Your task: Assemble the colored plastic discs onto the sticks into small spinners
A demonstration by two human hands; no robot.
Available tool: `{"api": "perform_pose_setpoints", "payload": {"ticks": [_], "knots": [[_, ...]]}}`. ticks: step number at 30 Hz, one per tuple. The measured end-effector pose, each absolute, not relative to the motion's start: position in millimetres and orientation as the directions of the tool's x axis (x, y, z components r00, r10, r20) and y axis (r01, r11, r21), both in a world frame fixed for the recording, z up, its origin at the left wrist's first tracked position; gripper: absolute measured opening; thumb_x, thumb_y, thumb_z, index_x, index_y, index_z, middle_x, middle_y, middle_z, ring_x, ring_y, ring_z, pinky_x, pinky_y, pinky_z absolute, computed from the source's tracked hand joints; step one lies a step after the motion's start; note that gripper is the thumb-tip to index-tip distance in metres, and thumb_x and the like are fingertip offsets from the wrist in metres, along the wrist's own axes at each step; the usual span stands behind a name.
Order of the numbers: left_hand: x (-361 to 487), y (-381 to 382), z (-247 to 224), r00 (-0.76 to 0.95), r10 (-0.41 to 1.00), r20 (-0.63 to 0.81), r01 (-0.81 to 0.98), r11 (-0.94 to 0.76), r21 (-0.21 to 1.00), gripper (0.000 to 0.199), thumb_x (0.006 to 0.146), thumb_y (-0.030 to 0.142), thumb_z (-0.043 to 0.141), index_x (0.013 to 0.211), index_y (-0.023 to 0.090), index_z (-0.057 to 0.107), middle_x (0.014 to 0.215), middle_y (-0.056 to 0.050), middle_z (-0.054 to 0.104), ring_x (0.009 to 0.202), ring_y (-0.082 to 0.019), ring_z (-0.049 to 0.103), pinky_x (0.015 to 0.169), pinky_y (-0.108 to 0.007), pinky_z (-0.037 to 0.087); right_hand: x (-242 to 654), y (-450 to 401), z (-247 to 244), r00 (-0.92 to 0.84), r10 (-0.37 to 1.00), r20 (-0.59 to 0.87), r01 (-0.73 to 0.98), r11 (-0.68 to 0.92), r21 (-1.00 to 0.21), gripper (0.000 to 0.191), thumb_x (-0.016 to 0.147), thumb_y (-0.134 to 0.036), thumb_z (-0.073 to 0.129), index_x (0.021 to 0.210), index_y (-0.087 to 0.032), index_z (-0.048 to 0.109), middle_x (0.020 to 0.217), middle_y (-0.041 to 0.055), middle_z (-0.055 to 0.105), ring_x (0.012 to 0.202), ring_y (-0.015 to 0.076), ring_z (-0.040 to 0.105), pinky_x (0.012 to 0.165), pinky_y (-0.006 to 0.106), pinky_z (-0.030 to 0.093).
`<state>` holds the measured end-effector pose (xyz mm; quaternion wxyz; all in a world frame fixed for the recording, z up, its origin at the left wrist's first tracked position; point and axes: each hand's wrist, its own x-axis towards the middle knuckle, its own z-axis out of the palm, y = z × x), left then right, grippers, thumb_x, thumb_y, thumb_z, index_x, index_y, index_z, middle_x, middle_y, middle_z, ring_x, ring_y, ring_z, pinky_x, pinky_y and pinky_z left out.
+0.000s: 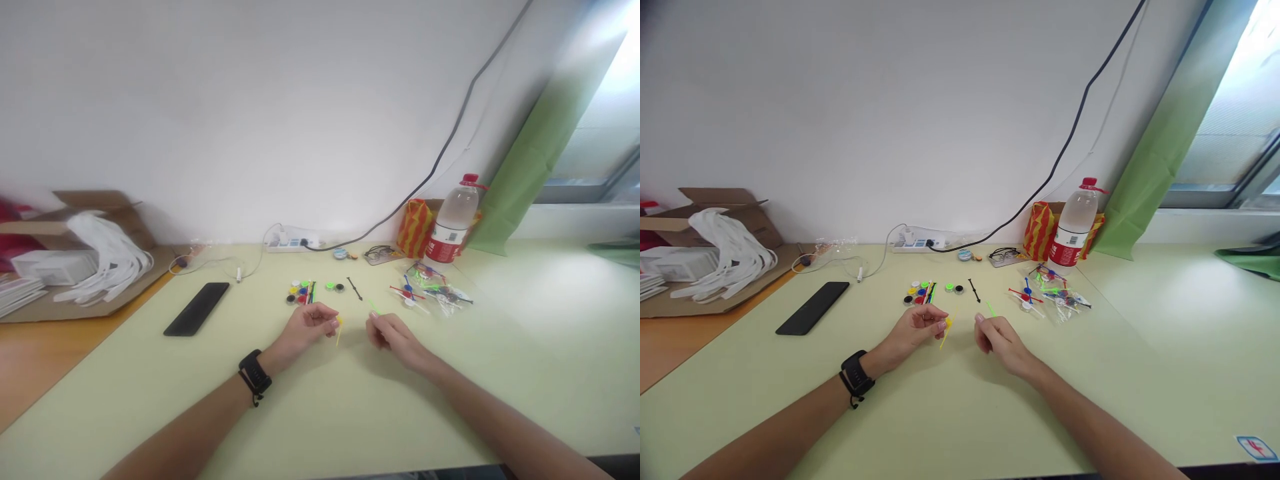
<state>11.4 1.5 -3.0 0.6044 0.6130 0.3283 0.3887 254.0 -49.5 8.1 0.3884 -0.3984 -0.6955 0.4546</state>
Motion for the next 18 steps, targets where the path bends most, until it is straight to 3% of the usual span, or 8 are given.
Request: {"api": "perform_pose_setpoints", "payload": {"ticks": [2,4,7,9,11,13,15,18], "knots": [[11.7,1.3,-3.0,0.487,0.870,0.075,-0.063,-0.050,0.997,0.028,0.081,0.036,0.083,0.098,0.015,0.073,0.082,-0.004,0.072,0.071,-0.013,0.064,0.069,-0.027,0.051,253.6,-51.0,9.7,-0.333,0.911,0.243,0.183,0.316,-0.931,0.044,0.106,-0.053,0.038,0.106,-0.019,0.066,0.069,-0.0013,0.050,0.062,0.0141,0.045,0.059,0.028,0.037],[11.9,1.1,-2.9,0.491,0.868,0.070,-0.059,-0.047,0.997,0.028,0.081,0.036,0.083,0.097,0.015,0.073,0.082,-0.004,0.072,0.071,-0.013,0.064,0.069,-0.027,0.051,251.1,-53.0,9.2,-0.317,0.904,0.288,0.187,0.357,-0.915,0.053,0.103,-0.049,0.047,0.150,-0.026,0.038,0.085,-0.0004,0.054,0.068,0.0146,0.048,0.061,0.027,0.040],[11.9,0.7,-2.6,0.492,0.868,0.065,-0.064,-0.038,0.997,0.030,0.079,0.036,0.085,0.096,0.015,0.073,0.079,-0.004,0.071,0.070,-0.013,0.064,0.068,-0.026,0.051,246.3,-54.8,5.6,-0.316,0.901,0.297,0.192,0.367,-0.910,0.084,0.100,-0.045,0.055,0.162,-0.035,-0.002,0.102,0.0009,0.054,0.068,0.0130,0.049,0.061,0.026,0.043],[11.8,0.3,-2.4,0.494,0.868,0.062,-0.068,-0.032,0.997,0.030,0.078,0.035,0.085,0.096,0.014,0.073,0.078,-0.003,0.071,0.070,-0.013,0.064,0.067,-0.026,0.051,244.9,-54.3,3.5,-0.300,0.909,0.289,0.201,0.356,-0.912,0.080,0.099,-0.046,0.056,0.161,-0.036,0.007,0.106,0.0016,0.053,0.067,0.0122,0.050,0.061,0.026,0.044],[11.8,-0.1,-1.7,0.496,0.867,0.059,-0.070,-0.028,0.997,0.030,0.078,0.035,0.086,0.095,0.014,0.073,0.079,-0.003,0.071,0.069,-0.013,0.064,0.067,-0.026,0.051,246.3,-52.5,2.9,-0.312,0.913,0.261,0.235,0.341,-0.910,0.054,0.098,-0.050,0.055,0.147,-0.030,0.042,0.100,0.0015,0.055,0.066,0.0125,0.049,0.061,0.027,0.044],[12.0,-0.5,-0.5,0.498,0.865,0.054,-0.066,-0.024,0.998,0.029,0.078,0.035,0.086,0.094,0.014,0.073,0.081,-0.004,0.071,0.070,-0.013,0.065,0.067,-0.026,0.052,249.9,-50.0,3.8,-0.401,0.896,0.189,0.271,0.313,-0.910,0.041,0.100,-0.057,0.048,0.099,-0.021,0.068,0.080,0.0010,0.054,0.062,0.0133,0.047,0.061,0.029,0.042],[12.4,-0.7,1.0,0.495,0.867,0.057,-0.067,-0.027,0.997,0.029,0.077,0.035,0.086,0.094,0.015,0.073,0.083,-0.005,0.072,0.070,-0.013,0.065,0.068,-0.026,0.053,253.9,-47.7,5.9,-0.498,0.860,0.112,0.275,0.279,-0.920,0.064,0.101,-0.065,0.038,0.059,-0.020,0.055,0.061,0.0008,0.048,0.057,0.0141,0.044,0.060,0.030,0.040],[12.9,-0.9,2.0,0.492,0.868,0.066,-0.072,-0.035,0.997,0.029,0.077,0.035,0.086,0.093,0.014,0.073,0.084,-0.005,0.072,0.070,-0.013,0.065,0.068,-0.027,0.053,257.7,-45.5,10.3,-0.512,0.850,0.123,0.242,0.280,-0.929,0.069,0.098,-0.071,0.036,0.052,-0.020,0.045,0.056,0.0009,0.045,0.056,0.0145,0.042,0.059,0.031,0.037]]}}
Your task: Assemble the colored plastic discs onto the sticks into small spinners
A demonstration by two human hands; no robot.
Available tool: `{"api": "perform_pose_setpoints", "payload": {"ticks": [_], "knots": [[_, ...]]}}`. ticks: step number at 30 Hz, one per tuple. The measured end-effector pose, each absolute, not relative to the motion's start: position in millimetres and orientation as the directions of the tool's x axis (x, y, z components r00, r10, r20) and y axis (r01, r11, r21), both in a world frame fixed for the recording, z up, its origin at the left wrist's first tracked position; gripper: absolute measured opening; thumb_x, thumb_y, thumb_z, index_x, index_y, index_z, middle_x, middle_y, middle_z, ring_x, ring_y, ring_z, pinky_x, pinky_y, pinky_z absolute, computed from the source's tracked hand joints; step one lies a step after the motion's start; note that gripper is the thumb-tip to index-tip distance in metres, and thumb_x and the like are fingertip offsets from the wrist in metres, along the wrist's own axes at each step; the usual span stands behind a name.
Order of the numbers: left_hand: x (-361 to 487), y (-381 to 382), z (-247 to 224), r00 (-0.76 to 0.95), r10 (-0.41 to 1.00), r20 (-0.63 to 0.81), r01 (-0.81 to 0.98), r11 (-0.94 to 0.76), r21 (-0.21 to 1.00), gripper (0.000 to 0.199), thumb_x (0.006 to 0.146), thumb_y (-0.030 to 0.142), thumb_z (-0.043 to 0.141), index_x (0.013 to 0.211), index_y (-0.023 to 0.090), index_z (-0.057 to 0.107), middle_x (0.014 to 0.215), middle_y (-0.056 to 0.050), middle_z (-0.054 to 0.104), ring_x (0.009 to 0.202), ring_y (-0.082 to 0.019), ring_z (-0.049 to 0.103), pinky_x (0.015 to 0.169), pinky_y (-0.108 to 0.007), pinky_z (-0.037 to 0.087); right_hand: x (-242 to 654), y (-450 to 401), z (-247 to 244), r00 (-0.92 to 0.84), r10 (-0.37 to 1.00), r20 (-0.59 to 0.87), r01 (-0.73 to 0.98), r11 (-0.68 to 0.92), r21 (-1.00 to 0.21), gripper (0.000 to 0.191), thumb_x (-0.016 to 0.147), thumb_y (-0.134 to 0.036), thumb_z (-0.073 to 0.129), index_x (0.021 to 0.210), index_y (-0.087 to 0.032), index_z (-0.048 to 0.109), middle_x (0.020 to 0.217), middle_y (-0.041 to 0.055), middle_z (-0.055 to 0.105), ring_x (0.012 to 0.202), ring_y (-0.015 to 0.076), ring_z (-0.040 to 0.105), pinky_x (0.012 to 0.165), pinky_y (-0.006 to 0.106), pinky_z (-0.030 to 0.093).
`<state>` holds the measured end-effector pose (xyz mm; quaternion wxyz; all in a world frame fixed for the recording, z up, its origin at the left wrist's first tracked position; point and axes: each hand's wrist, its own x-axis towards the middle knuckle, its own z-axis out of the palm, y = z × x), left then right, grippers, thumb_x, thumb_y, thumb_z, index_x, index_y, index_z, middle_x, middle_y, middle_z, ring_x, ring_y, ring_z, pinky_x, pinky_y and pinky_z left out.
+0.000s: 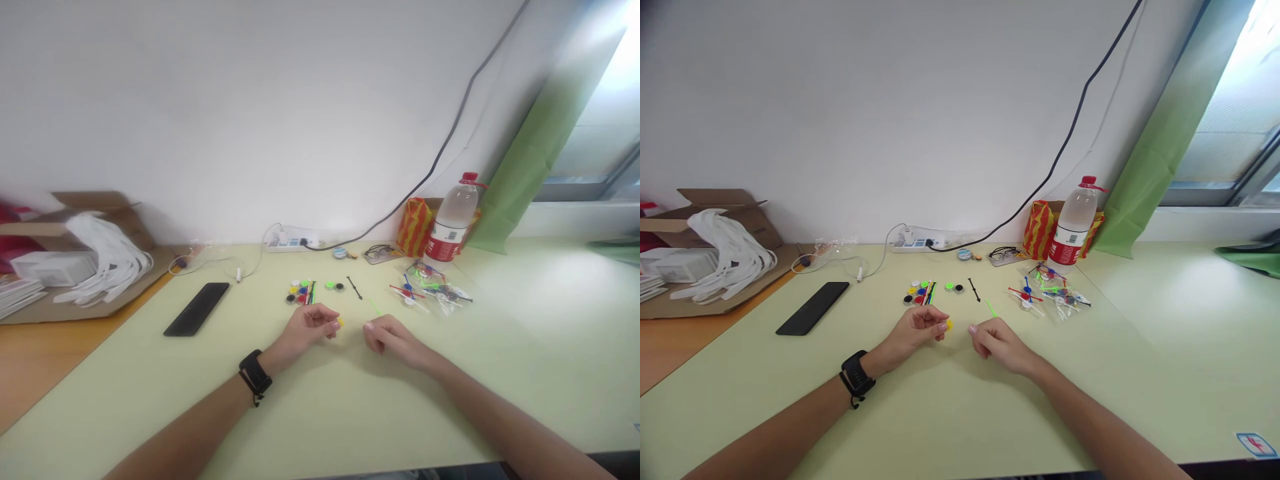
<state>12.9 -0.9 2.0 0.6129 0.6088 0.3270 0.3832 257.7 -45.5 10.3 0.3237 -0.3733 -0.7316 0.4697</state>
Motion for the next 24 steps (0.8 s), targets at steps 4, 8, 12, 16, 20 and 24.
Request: {"api": "perform_pose_setpoints", "payload": {"ticks": [4,8,12,16,20,24], "knots": [[12.8,-0.7,0.1,0.501,0.862,0.069,-0.071,-0.038,0.997,0.029,0.079,0.035,0.085,0.094,0.015,0.073,0.084,-0.004,0.072,0.071,-0.013,0.066,0.069,-0.027,0.053,257.2,-44.8,15.1,-0.443,0.882,0.159,0.297,0.312,-0.903,0.056,0.096,-0.065,0.050,0.065,-0.020,0.051,0.063,-0.0005,0.048,0.061,0.0140,0.042,0.058,0.028,0.034],[12.3,-1.1,-2.3,0.522,0.852,0.038,-0.024,-0.030,0.999,0.031,0.079,0.038,0.084,0.097,0.015,0.073,0.081,-0.004,0.072,0.071,-0.014,0.066,0.065,-0.026,0.051,253.2,-45.4,12.8,-0.434,0.891,0.136,0.333,0.298,-0.895,0.047,0.094,-0.061,0.057,0.072,-0.019,0.055,0.065,-0.0023,0.047,0.062,0.0132,0.042,0.057,0.026,0.034],[12.9,-2.6,-2.1,0.548,0.836,0.024,-0.010,-0.022,1.000,0.033,0.079,0.040,0.084,0.098,0.015,0.073,0.077,-0.003,0.071,0.071,-0.015,0.066,0.065,-0.026,0.052,250.0,-46.3,8.8,-0.457,0.880,0.127,0.335,0.303,-0.892,0.043,0.095,-0.058,0.056,0.078,-0.019,0.059,0.067,-0.0018,0.051,0.063,0.0132,0.044,0.056,0.026,0.035],[13.7,-4.1,-0.9,0.568,0.823,0.006,-0.027,0.011,1.000,0.033,0.078,0.039,0.085,0.098,0.015,0.073,0.080,-0.004,0.072,0.073,-0.015,0.067,0.068,-0.027,0.054,249.9,-45.8,7.1,-0.465,0.875,0.132,0.325,0.307,-0.895,0.037,0.095,-0.055,0.058,0.086,-0.019,0.063,0.070,-0.0005,0.055,0.065,0.0139,0.047,0.056,0.025,0.037],[13.9,-4.3,-0.5,0.562,0.827,-0.011,-0.014,0.023,1.000,0.035,0.077,0.040,0.086,0.097,0.015,0.073,0.084,-0.006,0.074,0.076,-0.016,0.068,0.071,-0.029,0.056,250.2,-45.4,7.1,-0.470,0.872,0.137,0.323,0.314,-0.893,0.035,0.095,-0.053,0.058,0.090,-0.019,0.064,0.070,-0.0007,0.054,0.064,0.0137,0.046,0.055,0.025,0.036],[13.7,-3.5,-0.9,0.562,0.827,0.014,-0.020,-0.004,1.000,0.035,0.077,0.041,0.085,0.098,0.015,0.074,0.083,-0.006,0.074,0.075,-0.016,0.068,0.070,-0.029,0.055,250.0,-46.3,8.4,-0.462,0.876,0.140,0.339,0.321,-0.884,0.036,0.095,-0.054,0.058,0.094,-0.020,0.067,0.067,-0.0023,0.051,0.061,0.0131,0.044,0.055,0.025,0.035]]}}
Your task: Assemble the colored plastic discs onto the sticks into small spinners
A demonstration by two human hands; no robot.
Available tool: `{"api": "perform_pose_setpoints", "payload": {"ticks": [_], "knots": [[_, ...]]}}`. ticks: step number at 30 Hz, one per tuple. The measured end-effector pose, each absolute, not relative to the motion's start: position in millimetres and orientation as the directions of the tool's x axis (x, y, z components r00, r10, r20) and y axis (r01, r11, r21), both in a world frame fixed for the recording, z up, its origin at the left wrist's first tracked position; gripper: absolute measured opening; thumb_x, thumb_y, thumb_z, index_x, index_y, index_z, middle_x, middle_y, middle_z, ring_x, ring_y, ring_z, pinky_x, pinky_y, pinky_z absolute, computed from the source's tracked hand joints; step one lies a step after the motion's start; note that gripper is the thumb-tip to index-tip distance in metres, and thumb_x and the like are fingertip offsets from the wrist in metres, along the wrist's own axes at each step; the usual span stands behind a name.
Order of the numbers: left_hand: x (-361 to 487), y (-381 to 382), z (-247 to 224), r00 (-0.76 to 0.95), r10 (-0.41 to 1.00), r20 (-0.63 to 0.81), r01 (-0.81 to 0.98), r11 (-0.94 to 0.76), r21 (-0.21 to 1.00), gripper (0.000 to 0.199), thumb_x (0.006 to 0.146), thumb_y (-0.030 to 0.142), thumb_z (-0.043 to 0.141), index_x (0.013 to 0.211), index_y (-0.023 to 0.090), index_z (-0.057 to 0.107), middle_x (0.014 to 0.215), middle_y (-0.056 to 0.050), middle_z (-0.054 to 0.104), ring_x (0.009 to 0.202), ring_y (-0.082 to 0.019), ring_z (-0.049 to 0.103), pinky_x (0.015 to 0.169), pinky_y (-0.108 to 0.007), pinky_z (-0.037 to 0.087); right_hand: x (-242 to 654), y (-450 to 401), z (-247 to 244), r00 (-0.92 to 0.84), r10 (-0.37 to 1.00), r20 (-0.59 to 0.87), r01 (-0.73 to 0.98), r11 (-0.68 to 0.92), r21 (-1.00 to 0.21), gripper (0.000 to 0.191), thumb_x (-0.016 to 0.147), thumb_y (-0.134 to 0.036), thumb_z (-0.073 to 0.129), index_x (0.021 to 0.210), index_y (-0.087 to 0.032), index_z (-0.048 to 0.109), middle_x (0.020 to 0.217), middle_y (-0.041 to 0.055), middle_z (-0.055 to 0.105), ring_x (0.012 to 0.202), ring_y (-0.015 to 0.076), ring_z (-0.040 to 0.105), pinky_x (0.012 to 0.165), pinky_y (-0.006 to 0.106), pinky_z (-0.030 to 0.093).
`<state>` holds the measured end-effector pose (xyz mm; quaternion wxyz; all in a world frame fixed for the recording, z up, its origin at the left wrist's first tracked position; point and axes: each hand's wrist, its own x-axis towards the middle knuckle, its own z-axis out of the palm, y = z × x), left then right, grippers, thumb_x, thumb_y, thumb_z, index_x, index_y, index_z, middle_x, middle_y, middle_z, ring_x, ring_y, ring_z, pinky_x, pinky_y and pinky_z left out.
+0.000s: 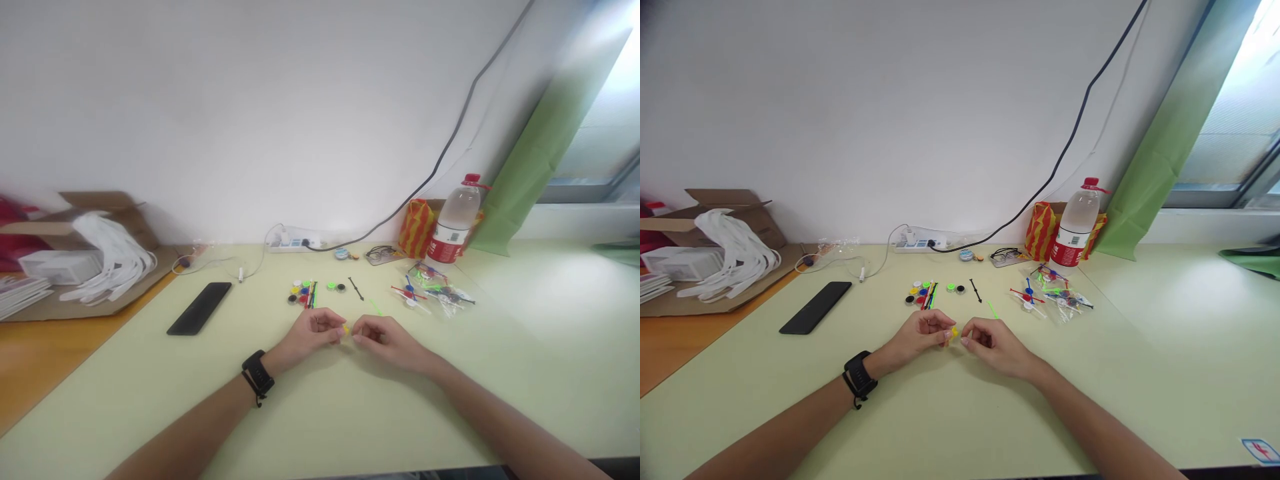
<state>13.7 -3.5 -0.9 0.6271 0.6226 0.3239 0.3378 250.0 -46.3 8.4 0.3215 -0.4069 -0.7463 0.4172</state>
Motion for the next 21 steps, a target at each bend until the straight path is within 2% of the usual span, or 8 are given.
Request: {"api": "perform_pose_setpoints", "payload": {"ticks": [5,9,14,21], "knots": [[12.6,-3.2,-1.0,0.565,0.825,0.002,0.001,-0.003,1.000,0.035,0.078,0.040,0.085,0.100,0.015,0.074,0.087,-0.007,0.074,0.079,-0.017,0.069,0.072,-0.028,0.054,250.0,-47.0,7.7,-0.459,0.877,0.143,0.343,0.324,-0.882,0.036,0.095,-0.053,0.058,0.106,-0.021,0.070,0.068,-0.0024,0.050,0.061,0.0132,0.044,0.055,0.025,0.035],[12.1,-2.6,-2.9,0.566,0.824,0.023,-0.004,-0.024,1.000,0.035,0.078,0.040,0.085,0.100,0.016,0.073,0.089,-0.007,0.074,0.081,-0.017,0.069,0.074,-0.029,0.055,250.4,-46.7,6.7,-0.460,0.876,0.143,0.345,0.325,-0.880,0.035,0.095,-0.052,0.059,0.108,-0.021,0.070,0.068,-0.0021,0.050,0.061,0.0135,0.045,0.055,0.025,0.036],[12.0,-2.0,-3.7,0.571,0.818,0.078,-0.008,-0.089,0.996,0.034,0.077,0.036,0.086,0.100,0.015,0.073,0.091,-0.008,0.074,0.081,-0.017,0.069,0.076,-0.030,0.055,249.8,-46.5,7.4,-0.457,0.878,0.142,0.347,0.323,-0.881,0.036,0.095,-0.054,0.058,0.102,-0.020,0.070,0.066,-0.0026,0.050,0.060,0.0131,0.044,0.055,0.025,0.035],[12.8,-3.6,-3.7,0.556,0.829,0.068,-0.015,-0.072,0.997,0.033,0.078,0.033,0.086,0.101,0.015,0.071,0.096,-0.011,0.078,0.090,-0.023,0.075,0.083,-0.035,0.058,244.1,-47.5,6.0,-0.488,0.866,0.107,0.314,0.289,-0.904,0.039,0.096,-0.056,0.057,0.088,-0.019,0.067,0.068,-0.0020,0.051,0.061,0.0127,0.043,0.055,0.025,0.033]]}}
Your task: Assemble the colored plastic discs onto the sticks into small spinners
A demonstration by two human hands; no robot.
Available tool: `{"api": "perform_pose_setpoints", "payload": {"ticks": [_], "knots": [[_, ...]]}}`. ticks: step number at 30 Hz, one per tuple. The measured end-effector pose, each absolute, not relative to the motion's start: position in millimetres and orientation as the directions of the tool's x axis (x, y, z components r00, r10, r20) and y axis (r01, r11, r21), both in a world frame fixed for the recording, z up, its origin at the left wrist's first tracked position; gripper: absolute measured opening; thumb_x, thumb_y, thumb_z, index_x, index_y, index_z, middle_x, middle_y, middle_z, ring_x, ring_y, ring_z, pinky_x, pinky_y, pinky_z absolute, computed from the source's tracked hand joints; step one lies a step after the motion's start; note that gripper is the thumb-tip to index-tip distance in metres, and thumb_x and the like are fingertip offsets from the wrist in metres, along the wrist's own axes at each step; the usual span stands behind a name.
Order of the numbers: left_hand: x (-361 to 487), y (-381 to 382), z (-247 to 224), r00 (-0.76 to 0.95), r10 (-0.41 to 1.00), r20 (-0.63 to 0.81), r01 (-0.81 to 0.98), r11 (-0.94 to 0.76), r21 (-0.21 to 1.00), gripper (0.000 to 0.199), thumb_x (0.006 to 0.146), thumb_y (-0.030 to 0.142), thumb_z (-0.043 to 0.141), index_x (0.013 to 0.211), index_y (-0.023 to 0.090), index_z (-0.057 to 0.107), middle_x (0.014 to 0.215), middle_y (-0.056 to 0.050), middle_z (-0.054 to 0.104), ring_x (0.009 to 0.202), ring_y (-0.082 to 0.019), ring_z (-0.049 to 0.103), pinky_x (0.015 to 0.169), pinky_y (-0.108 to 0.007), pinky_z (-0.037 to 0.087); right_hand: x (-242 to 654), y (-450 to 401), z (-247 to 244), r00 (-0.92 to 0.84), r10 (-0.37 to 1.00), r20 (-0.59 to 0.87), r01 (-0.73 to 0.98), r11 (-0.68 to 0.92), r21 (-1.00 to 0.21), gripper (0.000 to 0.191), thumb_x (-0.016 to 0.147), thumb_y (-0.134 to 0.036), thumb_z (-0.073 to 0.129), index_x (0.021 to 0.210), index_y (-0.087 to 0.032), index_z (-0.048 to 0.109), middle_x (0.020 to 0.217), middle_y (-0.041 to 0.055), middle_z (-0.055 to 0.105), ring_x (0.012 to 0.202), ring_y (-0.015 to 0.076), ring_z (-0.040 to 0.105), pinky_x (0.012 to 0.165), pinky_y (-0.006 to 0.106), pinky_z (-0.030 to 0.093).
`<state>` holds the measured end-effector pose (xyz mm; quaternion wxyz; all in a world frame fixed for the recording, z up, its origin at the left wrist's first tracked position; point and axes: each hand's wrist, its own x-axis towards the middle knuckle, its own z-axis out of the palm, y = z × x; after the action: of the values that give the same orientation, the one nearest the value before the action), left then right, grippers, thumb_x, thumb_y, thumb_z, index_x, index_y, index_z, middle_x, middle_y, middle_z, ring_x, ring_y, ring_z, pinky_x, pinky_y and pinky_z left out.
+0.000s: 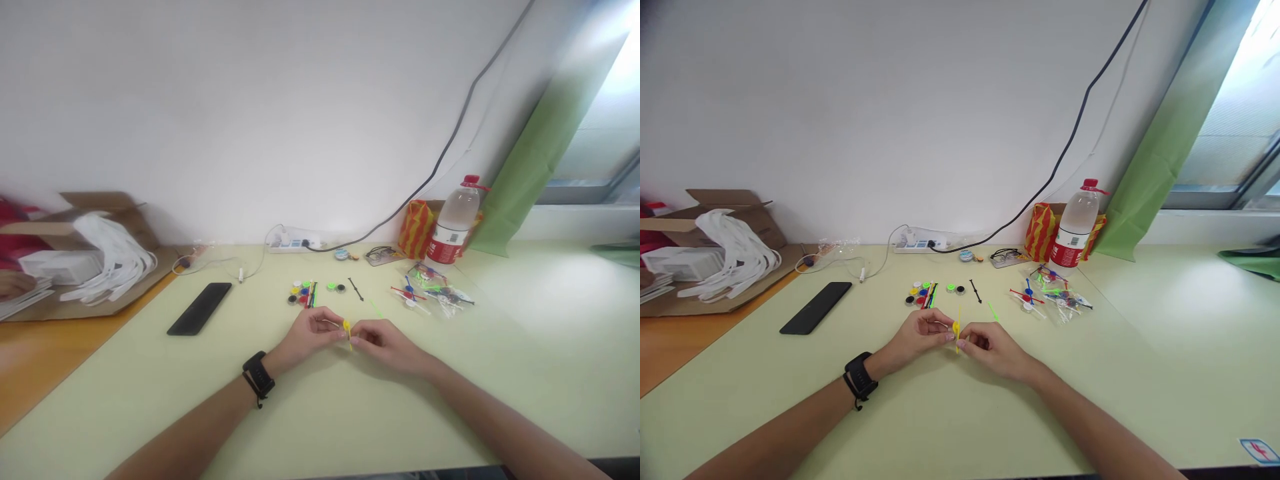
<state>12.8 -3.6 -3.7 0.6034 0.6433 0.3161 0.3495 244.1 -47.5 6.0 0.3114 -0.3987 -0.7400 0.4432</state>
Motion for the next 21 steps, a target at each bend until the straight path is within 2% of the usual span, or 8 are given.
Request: {"api": "perform_pose_setpoints", "payload": {"ticks": [4,9,12,15,21], "knots": [[14.3,-4.4,-3.4,0.525,0.845,0.106,-0.018,-0.113,0.993,0.030,0.079,0.033,0.085,0.099,0.015,0.071,0.100,-0.012,0.078,0.092,-0.025,0.076,0.086,-0.039,0.059,243.6,-46.2,8.2,-0.470,0.881,0.059,0.266,0.205,-0.942,0.041,0.092,-0.057,0.061,0.084,-0.018,0.067,0.068,-0.0014,0.053,0.061,0.0123,0.045,0.055,0.025,0.034],[16.3,-6.1,-3.3,0.507,0.840,0.193,-0.063,-0.188,0.980,0.021,0.081,0.031,0.083,0.085,0.015,0.070,0.102,-0.010,0.074,0.093,-0.022,0.073,0.088,-0.035,0.058,247.0,-43.5,10.8,-0.444,0.893,-0.065,0.129,-0.008,-0.992,0.043,0.090,-0.060,0.063,0.087,-0.017,0.067,0.065,-0.0011,0.057,0.059,0.0125,0.050,0.056,0.026,0.039],[16.5,-5.9,-3.2,0.513,0.836,0.197,-0.009,-0.224,0.975,0.019,0.083,0.032,0.081,0.085,0.015,0.072,0.099,-0.010,0.075,0.093,-0.022,0.071,0.088,-0.035,0.057,248.9,-41.9,10.1,-0.431,0.898,-0.087,0.068,-0.063,-0.996,0.041,0.088,-0.059,0.067,0.086,-0.017,0.066,0.066,-0.0010,0.059,0.059,0.0121,0.051,0.056,0.025,0.039],[15.9,-4.8,-2.9,0.490,0.844,0.217,0.083,-0.293,0.952,0.018,0.086,0.033,0.077,0.087,0.016,0.075,0.105,-0.011,0.075,0.100,-0.024,0.070,0.090,-0.035,0.055,253.3,-38.8,11.3,-0.370,0.925,-0.089,0.026,-0.085,-0.996,0.041,0.085,-0.058,0.070,0.090,-0.017,0.068,0.067,-0.0014,0.058,0.059,0.0117,0.050,0.056,0.025,0.038],[14.9,-5.0,-2.7,0.488,0.857,0.167,0.232,-0.312,0.921,0.018,0.088,0.035,0.073,0.088,0.016,0.074,0.089,-0.007,0.075,0.081,-0.018,0.066,0.074,-0.029,0.053,278.6,-26.2,17.8,-0.161,0.983,-0.091,-0.148,-0.115,-0.982,0.041,0.078,-0.050,0.079,0.103,-0.019,0.070,0.078,0.0012,0.066,0.062,0.0115,0.053,0.060,0.027,0.042]]}}
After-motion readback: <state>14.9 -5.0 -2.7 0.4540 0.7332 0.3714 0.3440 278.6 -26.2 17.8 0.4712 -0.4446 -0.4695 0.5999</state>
